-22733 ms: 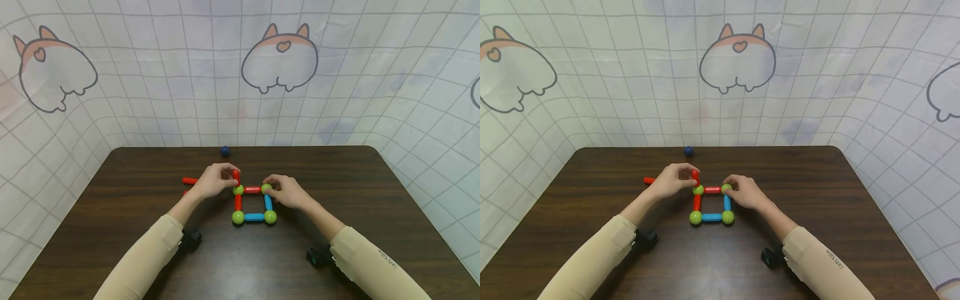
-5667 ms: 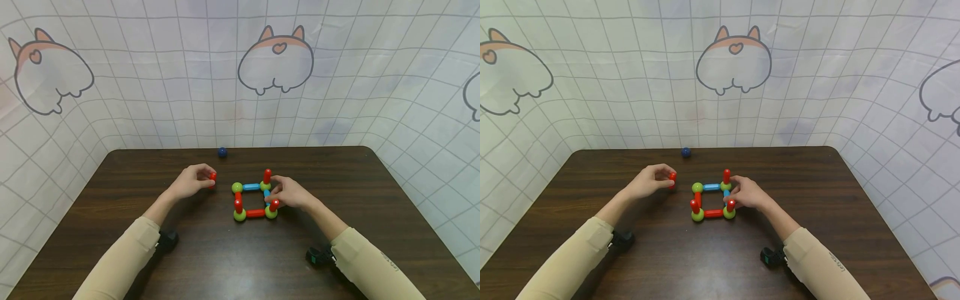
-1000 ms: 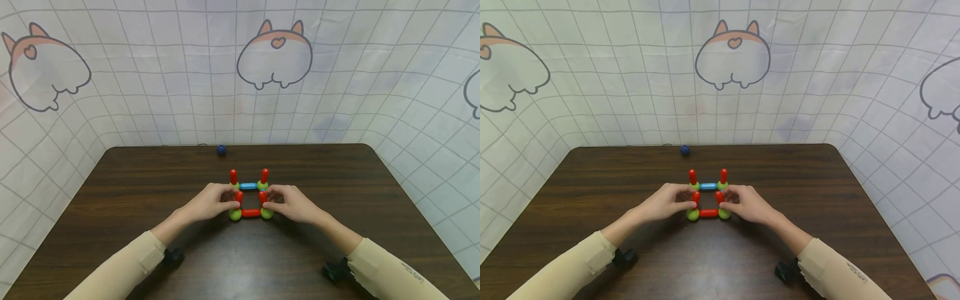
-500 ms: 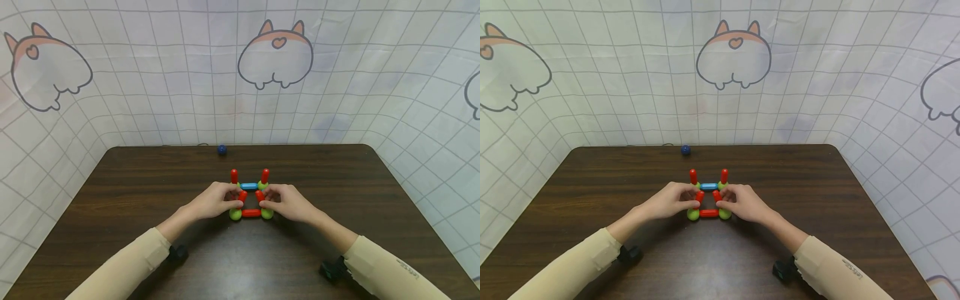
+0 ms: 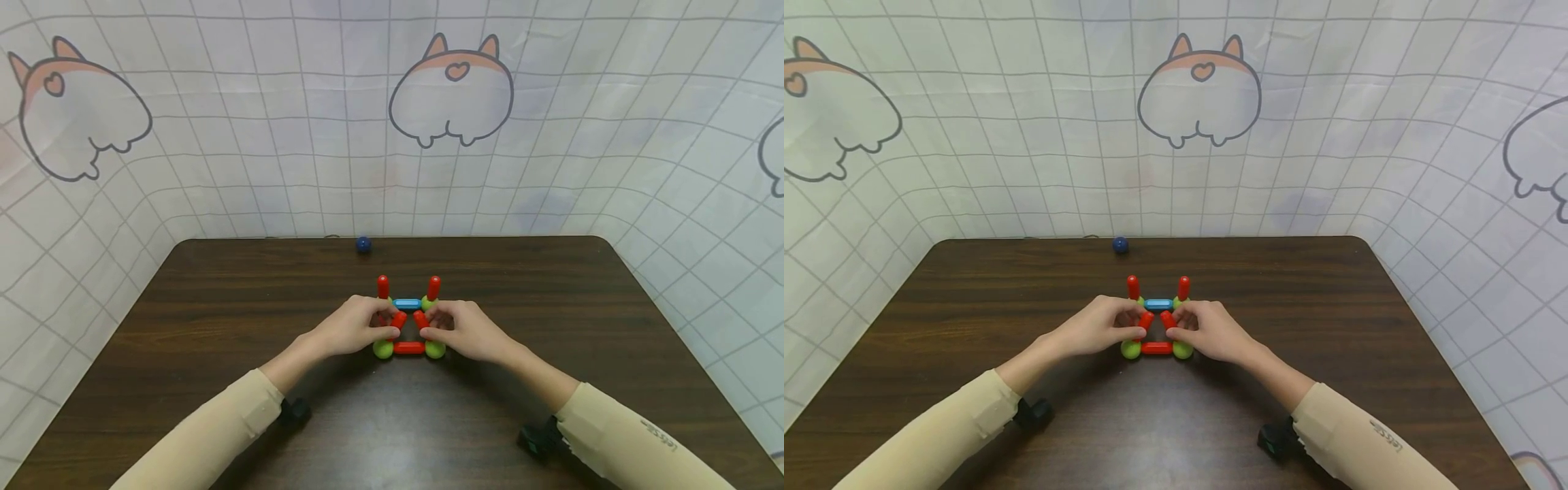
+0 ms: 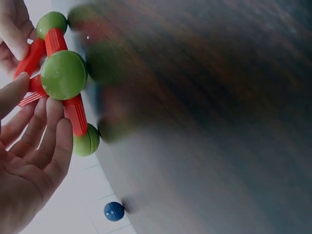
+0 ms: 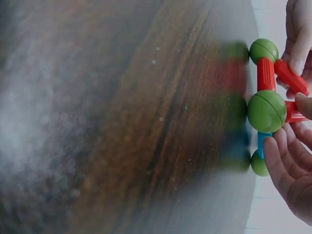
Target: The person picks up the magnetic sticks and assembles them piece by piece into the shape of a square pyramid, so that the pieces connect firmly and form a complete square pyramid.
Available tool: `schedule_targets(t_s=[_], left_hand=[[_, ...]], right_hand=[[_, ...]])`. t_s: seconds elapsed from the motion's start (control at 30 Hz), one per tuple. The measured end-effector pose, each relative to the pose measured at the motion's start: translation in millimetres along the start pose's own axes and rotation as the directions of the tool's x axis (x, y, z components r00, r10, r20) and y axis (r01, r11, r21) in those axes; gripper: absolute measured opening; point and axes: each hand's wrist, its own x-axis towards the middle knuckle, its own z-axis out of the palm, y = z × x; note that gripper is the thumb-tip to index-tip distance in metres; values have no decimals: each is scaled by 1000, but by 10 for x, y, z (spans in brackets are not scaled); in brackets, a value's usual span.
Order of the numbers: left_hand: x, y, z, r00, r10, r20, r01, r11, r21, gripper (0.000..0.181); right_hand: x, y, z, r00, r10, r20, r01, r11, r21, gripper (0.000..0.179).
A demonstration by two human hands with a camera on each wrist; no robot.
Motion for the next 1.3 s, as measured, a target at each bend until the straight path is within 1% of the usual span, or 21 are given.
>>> schedule_targets(t_s=[0.47,0.73,0.87,0.97,1.03,1.07,1.13,1.2,1.27,1.3], left_hand=[[51,-19,-31,1000,-17,7,17,1000,15,24],[62,-59,-44,1000,-14,26,14,1000,-15,23],[52,-80,-68,1000,-14,19,15,999,-33,23],[42,-107,-107,999,-32,-27,31,998,-47,18],[40,-141,-142,994,-71,-87,67,996,-50,13],[41,-156,-160,988,-97,-123,91,994,-51,11],[46,-191,-198,968,-156,-194,149,988,-52,7],[58,-227,-227,946,-207,-248,200,978,-51,10],[77,-254,-247,931,-239,-274,231,971,-62,15],[90,-271,-253,928,-250,-275,239,968,-73,19]], right_hand=[[57,-17,11,1000,13,6,-13,1000,-9,15],[66,-1,13,1000,22,-3,-22,1000,-8,16],[56,20,-31,998,57,-4,-57,998,31,16],[56,53,-102,994,108,-21,-106,990,95,16],[72,85,-155,988,146,-50,-138,981,139,16],[85,104,-180,985,162,-66,-150,976,160,16],[118,148,-219,977,190,-100,-168,966,195,18],[159,189,-241,969,213,-127,-181,957,228,22],[199,226,-248,964,227,-137,-187,948,258,26],[220,242,-247,962,233,-141,-190,944,269,27]])
